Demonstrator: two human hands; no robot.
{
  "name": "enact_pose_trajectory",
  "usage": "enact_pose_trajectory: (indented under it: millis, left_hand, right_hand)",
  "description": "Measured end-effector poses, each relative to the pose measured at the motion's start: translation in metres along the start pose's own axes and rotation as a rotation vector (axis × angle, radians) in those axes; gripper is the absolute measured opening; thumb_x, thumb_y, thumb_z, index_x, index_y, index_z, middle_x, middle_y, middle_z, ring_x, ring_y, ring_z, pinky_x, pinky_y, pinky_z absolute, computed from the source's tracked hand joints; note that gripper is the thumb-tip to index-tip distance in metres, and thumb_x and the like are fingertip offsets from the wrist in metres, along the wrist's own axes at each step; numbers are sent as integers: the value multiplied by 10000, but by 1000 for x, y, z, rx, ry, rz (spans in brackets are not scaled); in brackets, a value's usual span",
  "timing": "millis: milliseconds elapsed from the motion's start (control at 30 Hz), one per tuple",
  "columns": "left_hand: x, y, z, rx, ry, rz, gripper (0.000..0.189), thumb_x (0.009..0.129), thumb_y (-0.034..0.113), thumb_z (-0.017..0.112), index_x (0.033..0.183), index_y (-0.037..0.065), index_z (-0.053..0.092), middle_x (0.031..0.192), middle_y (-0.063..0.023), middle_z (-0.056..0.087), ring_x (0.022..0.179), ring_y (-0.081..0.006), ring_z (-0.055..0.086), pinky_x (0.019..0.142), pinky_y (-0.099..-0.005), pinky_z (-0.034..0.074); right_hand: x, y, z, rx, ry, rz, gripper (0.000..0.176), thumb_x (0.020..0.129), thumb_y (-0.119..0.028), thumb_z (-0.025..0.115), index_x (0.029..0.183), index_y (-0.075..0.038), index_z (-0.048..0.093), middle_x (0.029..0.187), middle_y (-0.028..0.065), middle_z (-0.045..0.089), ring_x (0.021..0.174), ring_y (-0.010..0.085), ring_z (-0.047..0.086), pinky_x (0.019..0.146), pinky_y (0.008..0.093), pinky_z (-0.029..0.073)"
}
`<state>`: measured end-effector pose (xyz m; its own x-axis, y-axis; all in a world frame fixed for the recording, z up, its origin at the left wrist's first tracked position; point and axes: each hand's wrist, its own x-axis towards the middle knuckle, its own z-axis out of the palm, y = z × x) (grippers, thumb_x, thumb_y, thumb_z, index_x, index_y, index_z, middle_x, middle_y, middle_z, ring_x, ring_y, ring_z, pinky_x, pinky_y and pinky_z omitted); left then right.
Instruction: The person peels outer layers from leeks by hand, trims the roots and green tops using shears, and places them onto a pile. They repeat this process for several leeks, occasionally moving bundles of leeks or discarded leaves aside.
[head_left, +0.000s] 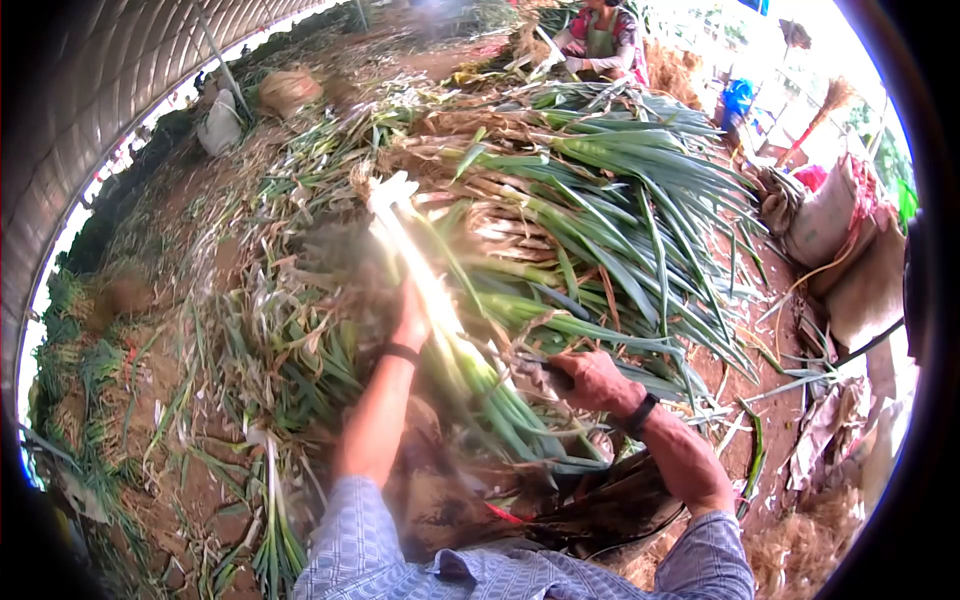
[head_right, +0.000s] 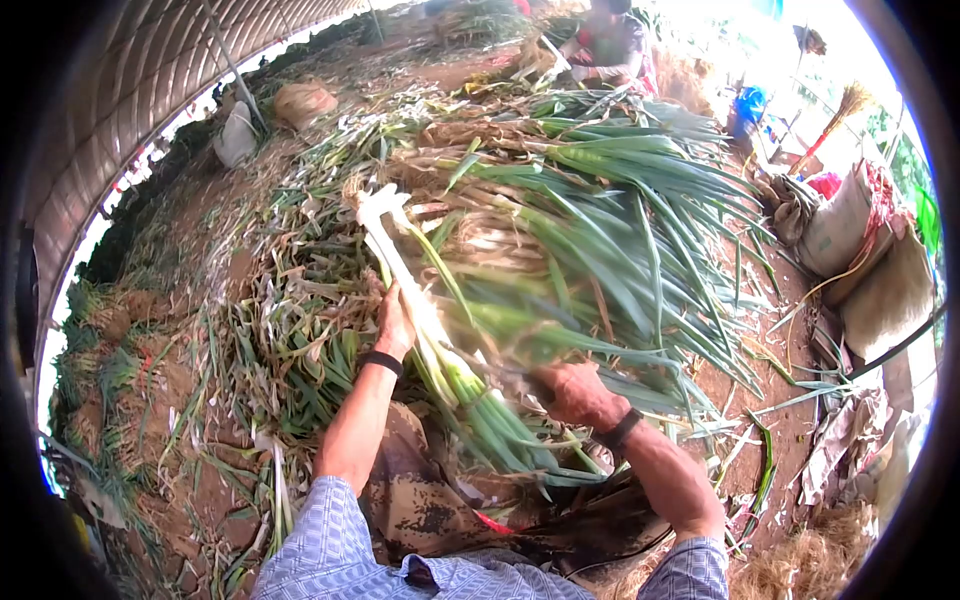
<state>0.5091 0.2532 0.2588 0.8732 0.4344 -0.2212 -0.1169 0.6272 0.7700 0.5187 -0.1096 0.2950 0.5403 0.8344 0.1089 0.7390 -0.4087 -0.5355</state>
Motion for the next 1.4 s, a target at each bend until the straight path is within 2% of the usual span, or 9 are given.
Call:
enact_pose_trajectory:
  millis: [167, 233, 600, 700, 933, 1033, 1200, 1267, 1400]
  left_hand:
    - [16, -12, -29, 523, -71, 172, 352, 940, 251, 668, 1213, 44, 589, 1043, -83, 641, 884, -207, 654, 729, -327, 559]
    - [17, -18, -26, 750, 45, 140, 240, 817, 71, 748, 1034, 12, 663, 953, -92, 712, 823, -173, 684, 761, -291, 559]
    - [8, -42, -44, 939, -223, -107, 347, 910, 169, 647, 1222, 18, 628, 1039, -21, 671, 879, -99, 632, 707, -224, 529]
    - [35, -68, -70, 650, -207, -107, 538, 887, 189, 687, 1366, 10, 519, 1202, -65, 637, 1031, -131, 619, 831, -259, 532]
    - [5, -41, -53, 1228, -381, -28, 733, 755, 231, 815, 1378, -10, 513, 1372, -191, 577, 1271, -266, 552, 1077, -357, 430]
    - [3, -39, -59, 1401, -271, -92, 691, 750, 255, 804, 1334, -11, 546, 1396, -212, 540, 1261, -313, 557, 1058, -384, 451]
    - [-17, -39, -44, 2048, 8, 423, 425, 819, 243, 709, 1160, -2, 639, 1208, -289, 599, 1045, -445, 635, 913, -483, 529]
    - [-20, -45, -41, 2066, -95, 189, 322, 829, 249, 685, 1027, -5, 692, 1073, -280, 660, 984, -439, 665, 880, -503, 540]
    - [-16, -71, -59, 1530, 2, -252, 245, 885, 213, 589, 952, 14, 715, 834, -175, 719, 706, -252, 736, 407, -404, 554]
  right_hand:
    - [-2, 1, -13, -11, -90, 54, 340, 778, -131, 676, 1117, -130, 704, 880, 142, 723, 783, 371, 684, 705, 475, 542]
    - [-4, 1, -16, 18, -129, 30, 305, 792, -151, 672, 1092, -129, 721, 879, 154, 720, 787, 374, 684, 716, 477, 543]
    - [-5, 17, -12, -25, -152, 206, 350, 772, -213, 709, 1108, -116, 687, 911, 174, 713, 853, 387, 678, 740, 482, 537]
    - [-1, 7, -20, -62, -284, 211, 400, 782, -224, 699, 1174, -145, 691, 932, 177, 717, 862, 387, 680, 755, 479, 541]
    - [-5, 11, -25, -13, -334, 185, 410, 780, -231, 675, 1178, -136, 693, 946, 194, 711, 892, 385, 680, 783, 478, 540]
    - [-11, 16, -28, 29, -404, 224, 452, 790, -293, 691, 1214, -135, 686, 977, 200, 712, 923, 392, 676, 813, 471, 545]
    - [-18, 30, -27, -50, -397, 295, 464, 788, -379, 718, 1162, -104, 700, 980, 193, 712, 910, 394, 678, 787, 478, 544]
    - [-20, 30, -29, -56, -394, 304, 425, 794, -365, 709, 1121, -93, 701, 948, 202, 708, 897, 395, 678, 771, 483, 543]
    - [-25, 29, -13, 8, -297, 187, 372, 784, -306, 689, 1081, -82, 695, 890, 220, 695, 862, 407, 674, 760, 494, 540]
